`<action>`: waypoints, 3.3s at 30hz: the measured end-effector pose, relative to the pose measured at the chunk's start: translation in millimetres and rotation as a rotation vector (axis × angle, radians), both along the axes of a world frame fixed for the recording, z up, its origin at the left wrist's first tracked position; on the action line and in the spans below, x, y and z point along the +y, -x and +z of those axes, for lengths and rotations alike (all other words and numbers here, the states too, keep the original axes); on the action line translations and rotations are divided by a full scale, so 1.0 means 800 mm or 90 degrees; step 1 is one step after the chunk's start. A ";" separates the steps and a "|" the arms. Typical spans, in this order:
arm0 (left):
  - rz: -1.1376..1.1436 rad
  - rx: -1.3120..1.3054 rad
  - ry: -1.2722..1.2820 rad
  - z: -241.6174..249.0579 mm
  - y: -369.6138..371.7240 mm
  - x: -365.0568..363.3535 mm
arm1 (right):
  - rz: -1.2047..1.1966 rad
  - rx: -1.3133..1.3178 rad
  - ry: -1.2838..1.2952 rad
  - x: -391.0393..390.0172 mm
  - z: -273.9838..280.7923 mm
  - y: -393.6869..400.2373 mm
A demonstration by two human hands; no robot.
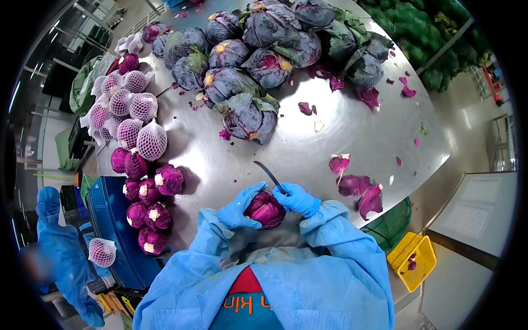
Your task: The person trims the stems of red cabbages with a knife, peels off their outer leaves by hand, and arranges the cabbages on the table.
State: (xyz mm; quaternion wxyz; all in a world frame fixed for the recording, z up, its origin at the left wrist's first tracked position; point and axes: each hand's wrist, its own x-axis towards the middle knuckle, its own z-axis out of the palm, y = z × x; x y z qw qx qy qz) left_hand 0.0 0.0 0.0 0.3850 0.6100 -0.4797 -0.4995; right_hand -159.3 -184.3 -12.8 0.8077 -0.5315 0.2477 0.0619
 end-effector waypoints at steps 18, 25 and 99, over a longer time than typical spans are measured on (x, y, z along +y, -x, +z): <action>0.197 0.037 -0.121 -0.001 0.001 0.013 | 0.052 -0.087 0.548 -0.022 0.041 0.055; 0.142 -0.003 -0.165 0.001 -0.013 0.000 | 0.235 -0.254 0.667 0.002 0.037 0.014; 0.118 -0.437 0.058 0.059 0.067 -0.021 | -0.241 0.610 0.987 -0.074 -0.041 0.290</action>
